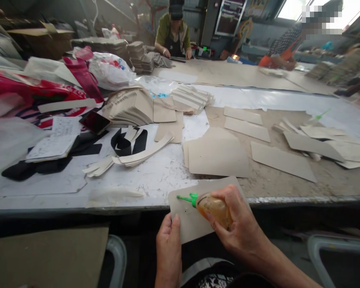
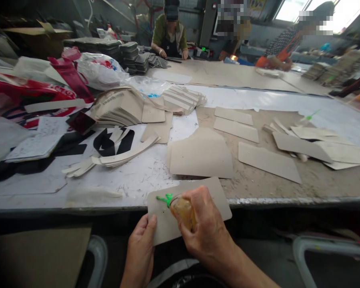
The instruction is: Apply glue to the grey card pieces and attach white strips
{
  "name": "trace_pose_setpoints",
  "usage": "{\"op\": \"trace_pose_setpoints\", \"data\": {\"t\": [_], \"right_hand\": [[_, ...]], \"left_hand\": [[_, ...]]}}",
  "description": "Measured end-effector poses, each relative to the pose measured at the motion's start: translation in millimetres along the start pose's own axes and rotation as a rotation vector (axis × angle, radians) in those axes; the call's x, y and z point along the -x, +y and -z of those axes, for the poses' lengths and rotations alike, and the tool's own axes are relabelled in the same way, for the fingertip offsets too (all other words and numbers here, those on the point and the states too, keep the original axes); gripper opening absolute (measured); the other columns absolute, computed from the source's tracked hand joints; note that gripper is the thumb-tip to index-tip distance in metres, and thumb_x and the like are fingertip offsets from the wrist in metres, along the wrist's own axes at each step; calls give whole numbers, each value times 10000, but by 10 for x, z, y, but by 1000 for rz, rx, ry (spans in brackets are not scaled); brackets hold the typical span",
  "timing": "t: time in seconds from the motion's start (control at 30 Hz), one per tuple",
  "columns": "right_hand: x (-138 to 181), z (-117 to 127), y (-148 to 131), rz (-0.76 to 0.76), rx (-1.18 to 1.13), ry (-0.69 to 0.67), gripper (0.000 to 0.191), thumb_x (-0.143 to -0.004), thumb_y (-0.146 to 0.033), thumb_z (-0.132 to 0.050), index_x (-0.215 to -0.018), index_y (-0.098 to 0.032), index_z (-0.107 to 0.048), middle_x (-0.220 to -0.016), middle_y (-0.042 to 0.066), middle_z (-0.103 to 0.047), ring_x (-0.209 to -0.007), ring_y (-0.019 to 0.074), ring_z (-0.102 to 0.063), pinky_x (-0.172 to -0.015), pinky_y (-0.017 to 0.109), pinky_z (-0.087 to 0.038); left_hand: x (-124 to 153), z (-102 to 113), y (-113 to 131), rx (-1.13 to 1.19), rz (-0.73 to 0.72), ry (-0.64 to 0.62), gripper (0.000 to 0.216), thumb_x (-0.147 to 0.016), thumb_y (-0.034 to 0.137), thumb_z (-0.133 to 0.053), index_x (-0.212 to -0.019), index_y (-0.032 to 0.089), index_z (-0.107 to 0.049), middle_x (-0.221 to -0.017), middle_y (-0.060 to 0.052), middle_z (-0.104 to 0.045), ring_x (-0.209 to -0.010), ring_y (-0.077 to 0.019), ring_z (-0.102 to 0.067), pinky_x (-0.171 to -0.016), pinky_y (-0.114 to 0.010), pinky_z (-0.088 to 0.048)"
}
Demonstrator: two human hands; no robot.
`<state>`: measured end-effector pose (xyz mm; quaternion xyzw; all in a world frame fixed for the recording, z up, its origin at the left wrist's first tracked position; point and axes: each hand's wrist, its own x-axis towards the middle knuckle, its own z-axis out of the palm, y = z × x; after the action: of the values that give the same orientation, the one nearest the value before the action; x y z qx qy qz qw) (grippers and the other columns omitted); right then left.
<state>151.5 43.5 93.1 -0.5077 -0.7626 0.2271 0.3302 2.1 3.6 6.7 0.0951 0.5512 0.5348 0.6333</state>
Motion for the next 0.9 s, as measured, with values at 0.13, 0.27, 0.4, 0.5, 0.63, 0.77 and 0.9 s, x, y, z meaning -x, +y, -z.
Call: {"op": "trace_pose_setpoints", "data": {"t": [0.13, 0.27, 0.4, 0.5, 0.63, 0.77, 0.9], "right_hand": [[29, 65, 40, -3, 46, 1, 313, -811, -71, -539, -1080, -216, -470, -970, 53, -463, -868, 213, -493, -752, 353, -455], [57, 130, 79, -12, 89, 19, 316, -814, -72, -544, -1082, -222, -471, -970, 46, -451, -863, 207, -484, -751, 344, -447], [69, 193, 113, -19, 115, 36, 296, -826, -85, -547, -1075, -225, -470, -969, 41, -450, -859, 201, -485, -753, 335, -444], [87, 247, 136, -36, 137, 41, 300, -823, -83, -541, -1075, -230, -469, -972, 39, -450, -859, 200, -487, -752, 332, -444], [121, 320, 182, -55, 167, 56, 305, -809, -86, -550, -1067, -225, -470, -966, 40, -456, -857, 202, -494, -747, 333, -448], [144, 391, 244, -54, 202, 86, 302, -807, -96, -552, -1068, -218, -462, -964, 45, -461, -846, 201, -505, -739, 329, -456], [171, 472, 304, -69, 239, 113, 276, -819, -124, -558, -1060, -219, -465, -957, 47, -462, -832, 202, -514, -719, 327, -463]], "left_hand": [[-10, 4, -21, 3, 0, 17, 504, -700, 519, -747, -1036, 156, -649, -921, -68, -735, -904, -234, -666, -819, -335, -517], [-29, 20, -42, 5, 3, 37, 523, -685, 516, -760, -1048, 156, -651, -943, -71, -735, -906, -238, -668, -833, -341, -516], [-28, 25, -27, 4, 16, 45, 524, -691, 502, -758, -1070, 157, -646, -935, -69, -739, -899, -234, -673, -828, -334, -518], [-17, 12, -2, -11, 20, 55, 534, -674, 508, -762, -1056, 151, -652, -905, -72, -742, -854, -238, -682, -789, -336, -529], [-20, 6, 2, -20, 31, 81, 585, -608, 547, -785, -1020, 151, -659, -883, -72, -743, -818, -248, -684, -751, -342, -536], [-68, 58, -75, -43, 28, 82, 574, -654, 553, -758, -1066, 167, -656, -908, -64, -742, -862, -239, -680, -769, -320, -528], [-127, 121, -159, -78, 7, 132, 575, -669, 564, -742, -1083, 173, -663, -925, -60, -739, -851, -233, -680, -756, -314, -531]]}}
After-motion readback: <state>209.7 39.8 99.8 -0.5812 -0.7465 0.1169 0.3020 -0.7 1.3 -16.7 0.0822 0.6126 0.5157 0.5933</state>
